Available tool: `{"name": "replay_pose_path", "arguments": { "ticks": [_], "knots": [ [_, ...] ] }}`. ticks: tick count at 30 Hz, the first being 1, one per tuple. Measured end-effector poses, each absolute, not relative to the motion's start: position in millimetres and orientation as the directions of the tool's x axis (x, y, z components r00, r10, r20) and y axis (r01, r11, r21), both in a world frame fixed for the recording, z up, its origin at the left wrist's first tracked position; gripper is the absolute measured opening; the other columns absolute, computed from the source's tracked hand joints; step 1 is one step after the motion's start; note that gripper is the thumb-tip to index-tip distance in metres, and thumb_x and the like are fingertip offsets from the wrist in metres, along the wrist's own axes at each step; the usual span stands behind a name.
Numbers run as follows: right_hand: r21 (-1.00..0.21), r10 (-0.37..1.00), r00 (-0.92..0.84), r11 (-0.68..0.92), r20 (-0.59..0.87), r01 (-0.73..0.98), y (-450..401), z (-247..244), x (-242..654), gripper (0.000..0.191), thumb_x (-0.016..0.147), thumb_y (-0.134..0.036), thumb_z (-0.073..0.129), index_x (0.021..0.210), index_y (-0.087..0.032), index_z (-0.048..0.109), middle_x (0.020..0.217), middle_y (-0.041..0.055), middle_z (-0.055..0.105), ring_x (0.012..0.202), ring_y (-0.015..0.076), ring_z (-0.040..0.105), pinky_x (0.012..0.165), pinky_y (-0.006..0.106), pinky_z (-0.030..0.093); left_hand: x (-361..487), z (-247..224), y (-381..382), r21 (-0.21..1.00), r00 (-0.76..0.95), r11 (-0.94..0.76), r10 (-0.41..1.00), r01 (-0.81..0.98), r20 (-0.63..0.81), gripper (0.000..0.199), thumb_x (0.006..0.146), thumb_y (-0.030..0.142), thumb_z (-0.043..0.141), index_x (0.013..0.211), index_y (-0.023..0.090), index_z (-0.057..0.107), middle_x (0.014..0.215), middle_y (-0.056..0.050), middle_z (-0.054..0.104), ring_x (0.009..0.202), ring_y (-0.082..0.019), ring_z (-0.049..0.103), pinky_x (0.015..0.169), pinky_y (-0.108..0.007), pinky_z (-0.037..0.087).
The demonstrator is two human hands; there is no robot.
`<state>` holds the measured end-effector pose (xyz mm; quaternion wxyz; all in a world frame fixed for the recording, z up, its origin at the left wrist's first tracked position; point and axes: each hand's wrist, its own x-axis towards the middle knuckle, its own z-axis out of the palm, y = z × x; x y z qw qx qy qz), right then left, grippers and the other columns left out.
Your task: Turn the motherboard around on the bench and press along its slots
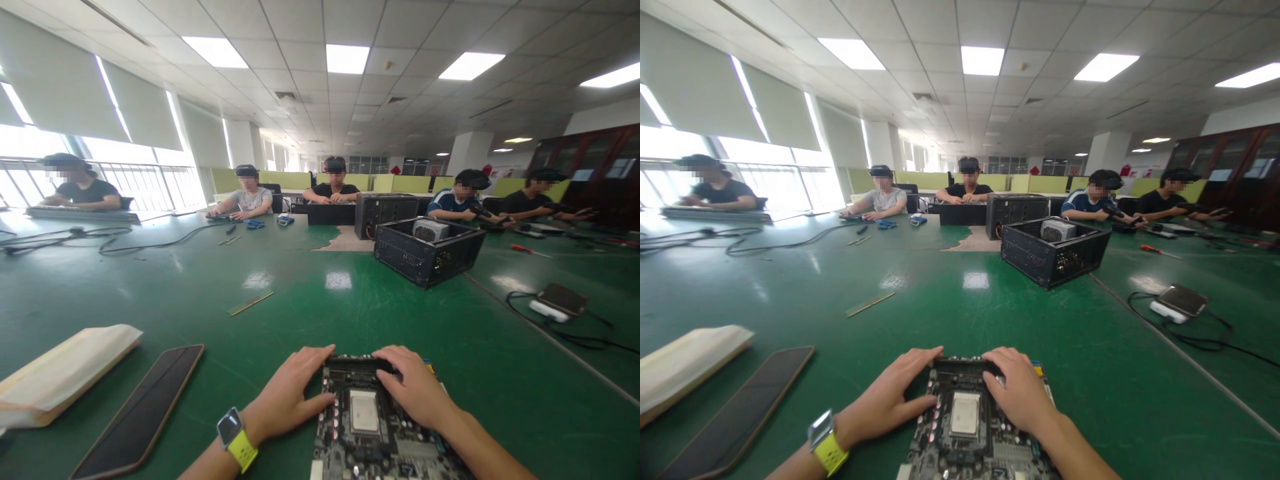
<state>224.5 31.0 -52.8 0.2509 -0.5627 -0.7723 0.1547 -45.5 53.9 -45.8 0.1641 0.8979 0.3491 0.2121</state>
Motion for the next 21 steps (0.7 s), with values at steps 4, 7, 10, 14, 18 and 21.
{"name": "replay_pose_path", "arguments": {
  "ticks": [4,7,10,14,18,21],
  "knots": [
    [-0.522,0.947,-0.236,0.319,0.220,0.791,31.9,-53.9,224.8,0.029,0.086,-0.034,0.048,0.109,-0.025,0.064,0.111,0.0034,0.064,0.105,0.0203,0.053,0.093,0.033,0.035,-44.1,-39.9,52.0,0.437,0.682,-0.717,0.680,0.543,0.268,0.052,0.086,0.039,0.060,0.134,0.025,0.044,0.131,-0.007,0.054,0.118,-0.025,0.050,0.102,-0.041,0.040],
    [-0.526,0.946,-0.233,0.319,0.225,0.789,33.0,-54.3,225.0,0.030,0.086,-0.033,0.048,0.110,-0.025,0.063,0.112,0.0034,0.064,0.105,0.0202,0.054,0.093,0.033,0.035,-43.0,-36.4,50.4,0.438,0.705,-0.738,0.654,0.514,0.274,0.046,0.086,0.036,0.060,0.129,0.025,0.049,0.131,-0.007,0.054,0.118,-0.024,0.049,0.102,-0.040,0.040],
    [-0.529,0.953,-0.206,0.296,0.224,0.795,33.1,-54.9,225.0,0.031,0.085,-0.034,0.050,0.111,-0.024,0.063,0.113,0.0039,0.063,0.106,0.0204,0.053,0.094,0.033,0.036,-43.2,-37.5,50.9,0.430,0.710,-0.733,0.658,0.527,0.252,0.035,0.086,0.034,0.060,0.119,0.026,0.057,0.134,-0.006,0.051,0.120,-0.025,0.048,0.103,-0.041,0.039],
    [-0.525,0.961,-0.170,0.264,0.220,0.809,32.0,-56.7,225.9,0.032,0.082,-0.035,0.053,0.111,-0.023,0.063,0.114,0.0044,0.063,0.106,0.0208,0.054,0.094,0.033,0.036,-44.3,-40.9,52.9,0.424,0.709,-0.727,0.664,0.540,0.236,0.040,0.085,0.035,0.061,0.124,0.025,0.054,0.134,-0.007,0.051,0.120,-0.025,0.049,0.103,-0.042,0.039],
    [-0.513,0.954,-0.202,0.291,0.223,0.808,33.3,-57.2,227.1,0.031,0.084,-0.036,0.052,0.109,-0.024,0.064,0.113,0.0044,0.064,0.106,0.0210,0.054,0.094,0.034,0.037,-43.5,-40.8,53.9,0.406,0.715,-0.737,0.657,0.541,0.239,0.042,0.085,0.034,0.062,0.124,0.023,0.054,0.128,-0.008,0.055,0.116,-0.024,0.052,0.102,-0.040,0.041],
    [-0.463,0.938,-0.222,0.327,0.267,0.824,40.4,-55.2,224.7,0.029,0.087,-0.036,0.049,0.108,-0.023,0.065,0.113,0.0045,0.064,0.106,0.0206,0.054,0.095,0.034,0.037,-43.4,-40.6,57.8,0.376,0.714,-0.743,0.656,0.554,0.244,0.041,0.085,0.035,0.062,0.123,0.021,0.055,0.127,-0.009,0.056,0.115,-0.024,0.052,0.102,-0.039,0.041]
  ]
}}
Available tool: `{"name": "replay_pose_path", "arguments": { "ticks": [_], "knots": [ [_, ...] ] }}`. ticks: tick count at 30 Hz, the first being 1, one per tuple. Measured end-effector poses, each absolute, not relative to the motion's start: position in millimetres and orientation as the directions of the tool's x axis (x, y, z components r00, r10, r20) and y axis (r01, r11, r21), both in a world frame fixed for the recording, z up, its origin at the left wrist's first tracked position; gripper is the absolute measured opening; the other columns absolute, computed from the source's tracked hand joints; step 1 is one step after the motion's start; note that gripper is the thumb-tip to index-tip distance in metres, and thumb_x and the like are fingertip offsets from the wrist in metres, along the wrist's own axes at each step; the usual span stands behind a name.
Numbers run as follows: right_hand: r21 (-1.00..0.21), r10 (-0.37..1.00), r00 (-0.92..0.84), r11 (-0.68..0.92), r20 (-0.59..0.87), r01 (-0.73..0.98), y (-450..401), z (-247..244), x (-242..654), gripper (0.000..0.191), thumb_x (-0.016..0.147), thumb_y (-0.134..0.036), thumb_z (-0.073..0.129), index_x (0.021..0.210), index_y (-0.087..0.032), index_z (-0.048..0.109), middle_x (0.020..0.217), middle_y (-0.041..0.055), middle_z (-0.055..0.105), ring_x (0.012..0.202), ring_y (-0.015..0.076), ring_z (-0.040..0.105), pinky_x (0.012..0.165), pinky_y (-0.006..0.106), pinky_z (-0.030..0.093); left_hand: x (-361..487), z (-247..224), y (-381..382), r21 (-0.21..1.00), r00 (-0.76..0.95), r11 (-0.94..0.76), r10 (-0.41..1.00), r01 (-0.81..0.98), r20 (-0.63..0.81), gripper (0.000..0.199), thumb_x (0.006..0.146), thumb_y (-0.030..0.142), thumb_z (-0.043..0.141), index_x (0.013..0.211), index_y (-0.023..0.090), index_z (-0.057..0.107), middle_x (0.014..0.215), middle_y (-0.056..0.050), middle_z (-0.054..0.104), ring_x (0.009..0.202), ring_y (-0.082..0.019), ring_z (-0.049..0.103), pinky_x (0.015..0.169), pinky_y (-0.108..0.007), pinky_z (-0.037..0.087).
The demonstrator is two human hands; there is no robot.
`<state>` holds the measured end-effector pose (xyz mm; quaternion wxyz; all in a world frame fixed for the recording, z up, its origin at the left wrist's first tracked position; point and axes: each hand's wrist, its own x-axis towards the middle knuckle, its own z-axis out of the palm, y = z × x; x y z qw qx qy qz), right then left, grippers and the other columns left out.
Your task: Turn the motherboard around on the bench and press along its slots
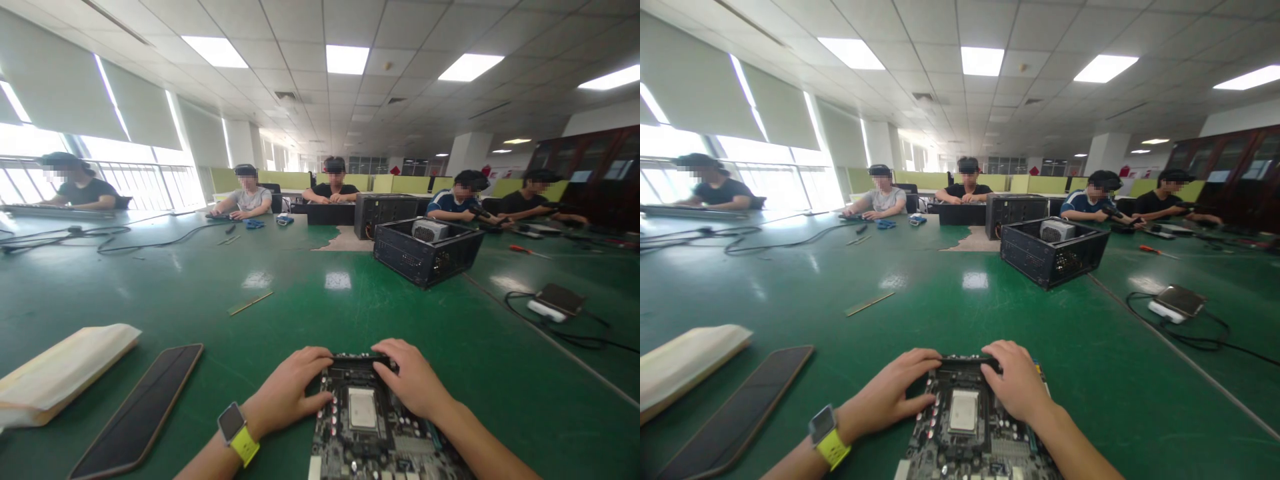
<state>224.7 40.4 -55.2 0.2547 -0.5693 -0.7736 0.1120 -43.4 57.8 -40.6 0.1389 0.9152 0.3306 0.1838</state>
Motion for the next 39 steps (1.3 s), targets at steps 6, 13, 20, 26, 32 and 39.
{"name": "replay_pose_path", "arguments": {
  "ticks": [6,13,20,26,32,39],
  "knots": [
    [-0.238,0.882,-0.275,0.381,0.382,0.893,69.0,-47.7,203.5,0.035,0.092,-0.035,0.042,0.118,-0.022,0.061,0.123,0.0059,0.060,0.117,0.0227,0.048,0.102,0.038,0.032,-58.5,-42.2,79.7,0.277,0.681,-0.728,0.685,0.627,0.259,0.039,0.087,0.037,0.059,0.123,0.022,0.055,0.127,-0.009,0.057,0.116,-0.025,0.052,0.102,-0.041,0.041],
    [-0.165,0.874,-0.379,0.440,0.303,0.883,71.8,-45.8,172.9,0.047,0.095,-0.044,0.031,0.135,-0.024,0.047,0.142,0.0061,0.044,0.135,0.0255,0.030,0.110,0.044,0.020,-71.9,-36.6,82.0,0.131,0.641,-0.698,0.703,0.704,0.308,0.041,0.092,0.040,0.050,0.131,0.030,0.050,0.145,-0.005,0.042,0.133,-0.030,0.034,0.108,-0.052,0.030],
    [-0.163,0.893,-0.380,0.424,0.241,0.891,63.8,-36.0,160.9,0.056,0.093,-0.049,0.034,0.143,-0.024,0.035,0.150,0.0082,0.032,0.141,0.0287,0.016,0.112,0.050,0.009,-39.1,-34.5,58.6,0.065,0.561,-0.621,0.744,0.781,0.363,0.074,0.085,0.055,0.052,0.147,0.028,0.023,0.155,-0.009,0.021,0.140,-0.039,0.013,0.109,-0.064,0.012],
    [-0.202,0.894,-0.407,0.441,0.190,0.875,64.4,-31.4,156.9,0.072,0.084,-0.058,0.047,0.146,-0.028,0.025,0.154,0.0083,0.019,0.142,0.0320,0.006,0.111,0.055,0.004,-31.4,-33.1,57.2,0.102,0.508,-0.574,0.782,0.812,0.361,0.080,0.083,0.064,0.048,0.149,0.030,0.017,0.156,-0.010,0.017,0.140,-0.041,0.010,0.106,-0.067,0.013],
    [-0.213,0.941,-0.256,0.302,0.220,0.929,68.0,-29.7,161.4,0.086,0.077,-0.068,0.050,0.147,-0.026,0.023,0.155,0.0134,0.014,0.141,0.0369,0.003,0.108,0.061,0.002,-30.2,-33.9,57.4,0.119,0.492,-0.574,0.777,0.810,0.394,0.083,0.081,0.068,0.047,0.149,0.032,0.015,0.157,-0.009,0.012,0.140,-0.042,0.009,0.105,-0.068,0.014],
    [-0.222,0.934,-0.260,0.315,0.244,0.923,71.8,-29.2,165.9,0.082,0.079,-0.060,0.053,0.147,-0.026,0.024,0.155,0.0105,0.016,0.142,0.0337,0.006,0.110,0.056,0.007,-37.6,-36.9,64.4,0.155,0.390,-0.494,0.812,0.856,0.434,0.071,0.086,0.060,0.048,0.146,0.030,0.026,0.155,-0.010,0.020,0.139,-0.040,0.016,0.106,-0.064,0.018]
  ]
}}
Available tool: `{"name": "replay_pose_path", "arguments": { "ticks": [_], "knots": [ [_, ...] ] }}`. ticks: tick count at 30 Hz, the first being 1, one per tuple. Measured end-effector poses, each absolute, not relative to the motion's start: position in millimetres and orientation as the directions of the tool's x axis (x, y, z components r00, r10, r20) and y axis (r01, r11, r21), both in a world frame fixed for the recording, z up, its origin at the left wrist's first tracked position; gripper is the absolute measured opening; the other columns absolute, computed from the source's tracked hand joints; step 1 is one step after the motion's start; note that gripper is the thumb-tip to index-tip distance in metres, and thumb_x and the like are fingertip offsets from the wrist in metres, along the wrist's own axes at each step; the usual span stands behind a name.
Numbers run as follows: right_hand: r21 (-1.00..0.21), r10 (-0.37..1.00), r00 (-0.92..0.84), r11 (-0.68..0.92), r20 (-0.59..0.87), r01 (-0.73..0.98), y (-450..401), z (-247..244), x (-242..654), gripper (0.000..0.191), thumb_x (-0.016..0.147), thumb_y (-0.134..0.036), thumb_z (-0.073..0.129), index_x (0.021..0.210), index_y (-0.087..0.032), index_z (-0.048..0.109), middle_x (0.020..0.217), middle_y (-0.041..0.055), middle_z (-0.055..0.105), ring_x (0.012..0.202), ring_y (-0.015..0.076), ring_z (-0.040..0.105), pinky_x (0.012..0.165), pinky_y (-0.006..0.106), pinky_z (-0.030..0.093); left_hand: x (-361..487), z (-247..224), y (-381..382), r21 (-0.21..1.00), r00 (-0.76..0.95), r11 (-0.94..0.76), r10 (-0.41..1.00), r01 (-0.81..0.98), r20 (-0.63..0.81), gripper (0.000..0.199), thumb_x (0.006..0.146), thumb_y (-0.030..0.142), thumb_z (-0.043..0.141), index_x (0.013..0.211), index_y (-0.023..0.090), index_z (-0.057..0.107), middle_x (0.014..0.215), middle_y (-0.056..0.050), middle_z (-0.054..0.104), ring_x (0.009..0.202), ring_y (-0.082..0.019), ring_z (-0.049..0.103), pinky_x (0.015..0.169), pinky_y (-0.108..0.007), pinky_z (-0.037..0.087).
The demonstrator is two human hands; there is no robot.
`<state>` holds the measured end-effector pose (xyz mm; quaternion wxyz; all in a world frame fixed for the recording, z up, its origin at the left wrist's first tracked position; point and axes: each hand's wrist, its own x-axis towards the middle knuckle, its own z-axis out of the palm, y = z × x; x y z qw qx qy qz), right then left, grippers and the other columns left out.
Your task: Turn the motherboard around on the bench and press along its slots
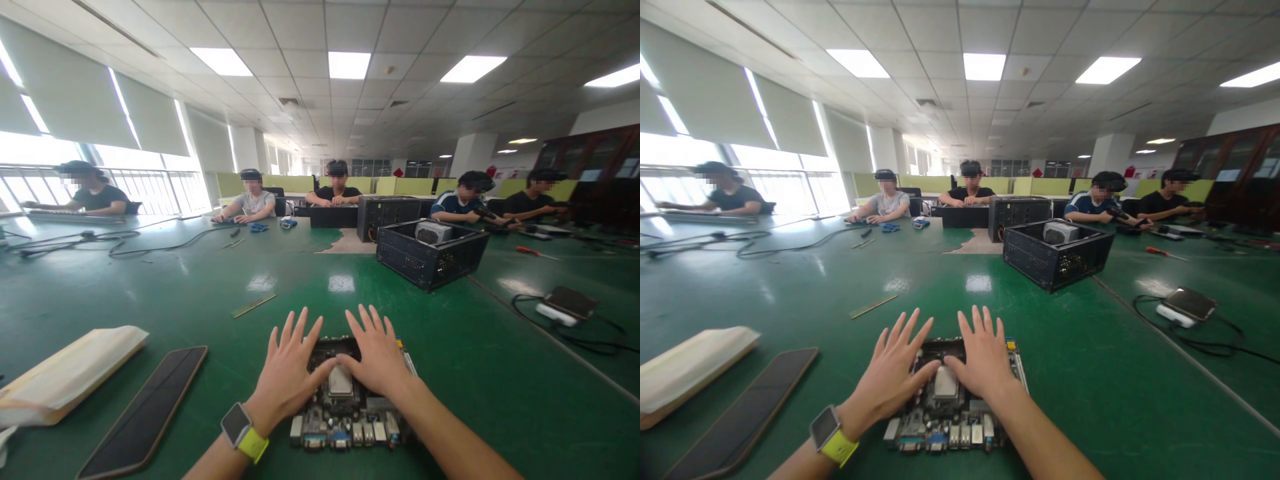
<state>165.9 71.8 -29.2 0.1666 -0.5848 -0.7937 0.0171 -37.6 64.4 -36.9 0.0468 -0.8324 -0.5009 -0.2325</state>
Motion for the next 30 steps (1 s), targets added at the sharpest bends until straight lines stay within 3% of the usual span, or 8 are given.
{"name": "replay_pose_path", "arguments": {
  "ticks": [2,5,8,12,17,24,30],
  "knots": [
    [-0.266,0.942,-0.257,0.310,0.216,0.913,74.8,-30.3,172.2,0.076,0.080,-0.056,0.053,0.145,-0.024,0.030,0.152,0.0110,0.025,0.140,0.0321,0.015,0.110,0.052,0.014,-43.3,-39.6,68.5,0.196,0.366,-0.480,0.826,0.855,0.429,0.065,0.085,0.054,0.053,0.142,0.028,0.036,0.150,-0.011,0.033,0.136,-0.037,0.027,0.105,-0.059,0.025],
    [-0.360,0.953,-0.227,0.288,0.201,0.887,81.1,-32.5,182.9,0.052,0.083,-0.046,0.052,0.128,-0.020,0.053,0.137,0.0105,0.049,0.128,0.0268,0.039,0.105,0.041,0.029,-51.7,-43.6,74.6,0.306,0.333,-0.476,0.846,0.825,0.417,0.042,0.085,0.039,0.057,0.123,0.022,0.055,0.124,-0.009,0.060,0.116,-0.029,0.052,0.098,-0.047,0.041],
    [-0.448,0.958,-0.196,0.272,0.210,0.851,87.2,-36.1,189.2,0.031,0.084,-0.035,0.051,0.107,-0.020,0.065,0.113,0.0069,0.064,0.109,0.0214,0.054,0.095,0.033,0.038,-55.7,-46.5,79.0,0.368,0.351,-0.507,0.840,0.779,0.413,0.018,0.085,0.027,0.056,0.101,0.022,0.063,0.111,-0.005,0.065,0.106,-0.025,0.057,0.091,-0.042,0.046],
    [-0.493,0.936,-0.235,0.340,0.264,0.801,90.6,-41.0,189.2,0.022,0.084,-0.027,0.049,0.095,-0.022,0.067,0.105,0.0027,0.067,0.102,0.0186,0.055,0.092,0.030,0.039,-54.4,-48.7,81.2,0.358,0.428,-0.576,0.803,0.735,0.415,0.019,0.083,0.023,0.059,0.102,0.023,0.064,0.119,-0.004,0.063,0.114,-0.025,0.051,0.097,-0.044,0.042],
    [-0.482,0.924,-0.242,0.364,0.297,0.797,88.3,-39.7,185.6,0.024,0.086,-0.029,0.047,0.095,-0.022,0.068,0.107,0.0029,0.067,0.103,0.0188,0.055,0.092,0.031,0.038,-54.2,-50.2,81.6,0.402,0.454,-0.594,0.799,0.697,0.394,0.022,0.086,0.026,0.057,0.106,0.021,0.064,0.112,-0.006,0.066,0.106,-0.024,0.056,0.095,-0.042,0.045],
    [-0.403,0.958,-0.193,0.265,0.210,0.876,90.2,-46.9,184.9,0.031,0.086,-0.032,0.047,0.113,-0.025,0.063,0.112,0.0038,0.065,0.106,0.0202,0.055,0.092,0.033,0.036,-56.6,-54.4,84.9,0.432,0.425,-0.557,0.827,0.709,0.369,0.022,0.085,0.024,0.058,0.106,0.021,0.064,0.114,-0.006,0.065,0.106,-0.023,0.059,0.096,-0.040,0.046],
    [-0.375,0.970,-0.149,0.212,0.190,0.902,93.0,-50.6,184.6,0.025,0.085,-0.032,0.048,0.102,-0.028,0.067,0.105,0.0016,0.067,0.103,0.0203,0.054,0.088,0.034,0.034,-55.0,-53.2,86.6,0.463,0.448,-0.601,0.798,0.651,0.404,0.021,0.085,0.020,0.057,0.105,0.021,0.063,0.111,-0.006,0.063,0.102,-0.022,0.058,0.094,-0.038,0.047]
  ]
}}
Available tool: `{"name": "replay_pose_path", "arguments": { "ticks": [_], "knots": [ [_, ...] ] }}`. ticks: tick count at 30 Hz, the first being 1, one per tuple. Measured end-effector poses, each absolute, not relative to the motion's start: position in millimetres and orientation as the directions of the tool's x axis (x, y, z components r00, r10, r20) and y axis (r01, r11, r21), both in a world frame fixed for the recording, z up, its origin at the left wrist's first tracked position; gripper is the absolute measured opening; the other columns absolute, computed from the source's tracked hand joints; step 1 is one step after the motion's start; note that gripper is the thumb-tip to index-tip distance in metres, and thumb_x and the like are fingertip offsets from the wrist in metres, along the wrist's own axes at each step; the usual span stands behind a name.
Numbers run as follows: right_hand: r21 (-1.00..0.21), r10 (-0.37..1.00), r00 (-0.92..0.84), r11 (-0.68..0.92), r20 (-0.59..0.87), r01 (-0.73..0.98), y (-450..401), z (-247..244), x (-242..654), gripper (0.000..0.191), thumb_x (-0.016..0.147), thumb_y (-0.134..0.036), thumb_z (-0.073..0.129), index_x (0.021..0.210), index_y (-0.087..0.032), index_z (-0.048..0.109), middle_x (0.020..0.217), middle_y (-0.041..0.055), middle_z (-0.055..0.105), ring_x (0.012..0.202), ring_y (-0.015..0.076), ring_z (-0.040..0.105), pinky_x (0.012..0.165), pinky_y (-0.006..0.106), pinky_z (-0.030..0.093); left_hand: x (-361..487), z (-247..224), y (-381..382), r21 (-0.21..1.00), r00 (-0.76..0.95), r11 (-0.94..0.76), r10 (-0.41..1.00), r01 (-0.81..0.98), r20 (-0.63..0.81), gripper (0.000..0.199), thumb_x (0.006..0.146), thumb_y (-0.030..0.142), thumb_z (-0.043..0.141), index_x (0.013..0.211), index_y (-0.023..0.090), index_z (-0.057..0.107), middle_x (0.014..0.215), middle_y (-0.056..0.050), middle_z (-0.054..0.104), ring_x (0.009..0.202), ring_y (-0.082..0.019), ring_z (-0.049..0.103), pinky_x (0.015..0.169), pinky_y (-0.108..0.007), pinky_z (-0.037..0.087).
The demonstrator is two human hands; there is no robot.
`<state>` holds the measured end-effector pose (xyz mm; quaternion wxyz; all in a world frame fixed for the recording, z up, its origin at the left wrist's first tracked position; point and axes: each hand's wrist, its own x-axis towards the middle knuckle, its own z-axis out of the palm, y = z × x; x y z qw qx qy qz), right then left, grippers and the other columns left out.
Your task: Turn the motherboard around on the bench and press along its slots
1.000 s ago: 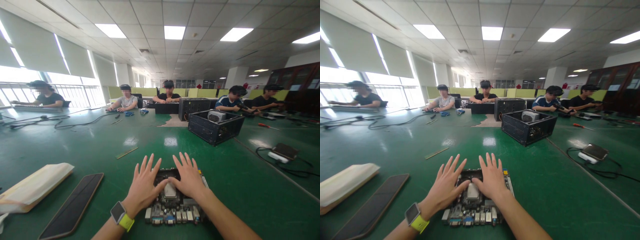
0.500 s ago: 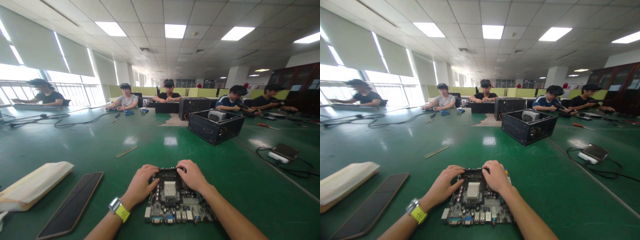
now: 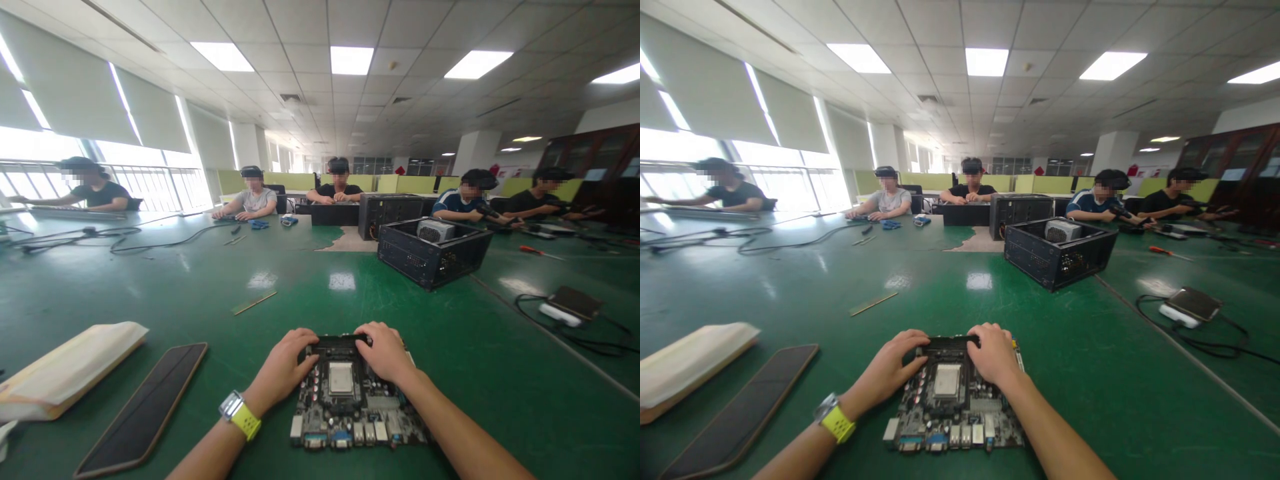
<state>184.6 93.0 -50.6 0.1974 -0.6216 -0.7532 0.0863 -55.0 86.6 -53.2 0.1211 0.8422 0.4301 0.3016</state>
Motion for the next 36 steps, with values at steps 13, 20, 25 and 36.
{"name": "replay_pose_path", "arguments": {
  "ticks": [13,20,25,36],
  "knots": [
    [-0.413,0.960,-0.123,0.222,0.252,0.883,93.8,-55.4,185.5,0.025,0.089,-0.030,0.044,0.099,-0.030,0.067,0.101,-0.0009,0.069,0.099,0.0192,0.057,0.085,0.033,0.033,-54.2,-55.3,85.9,0.424,0.442,-0.586,0.806,0.690,0.394,0.024,0.086,0.020,0.057,0.109,0.020,0.062,0.116,-0.006,0.061,0.105,-0.022,0.058,0.096,-0.038,0.047],
    [-0.468,0.953,-0.102,0.231,0.284,0.853,94.1,-57.8,185.3,0.023,0.087,-0.028,0.047,0.095,-0.028,0.068,0.101,-0.0005,0.069,0.097,0.0180,0.056,0.084,0.030,0.034,-53.8,-54.8,86.3,0.375,0.465,-0.610,0.785,0.698,0.410,0.023,0.085,0.021,0.057,0.107,0.021,0.063,0.119,-0.006,0.060,0.110,-0.024,0.054,0.098,-0.042,0.045],
    [-0.496,0.951,-0.101,0.242,0.294,0.834,94.5,-59.7,186.2,0.022,0.086,-0.028,0.048,0.093,-0.028,0.069,0.098,-0.0017,0.069,0.095,0.0170,0.056,0.084,0.028,0.033,-55.0,-55.2,87.1,0.393,0.468,-0.623,0.775,0.676,0.425,0.022,0.085,0.020,0.059,0.107,0.021,0.061,0.112,-0.006,0.061,0.105,-0.023,0.055,0.094,-0.040,0.046],
    [-0.493,0.952,-0.085,0.228,0.295,0.840,95.5,-63.3,186.1,0.022,0.084,-0.026,0.047,0.090,-0.026,0.068,0.096,-0.0007,0.069,0.095,0.0175,0.056,0.083,0.029,0.032,-56.1,-57.8,88.1,0.397,0.471,-0.620,0.779,0.677,0.414,0.022,0.086,0.022,0.058,0.108,0.022,0.061,0.114,-0.005,0.061,0.106,-0.022,0.055,0.094,-0.040,0.046]
  ]
}}
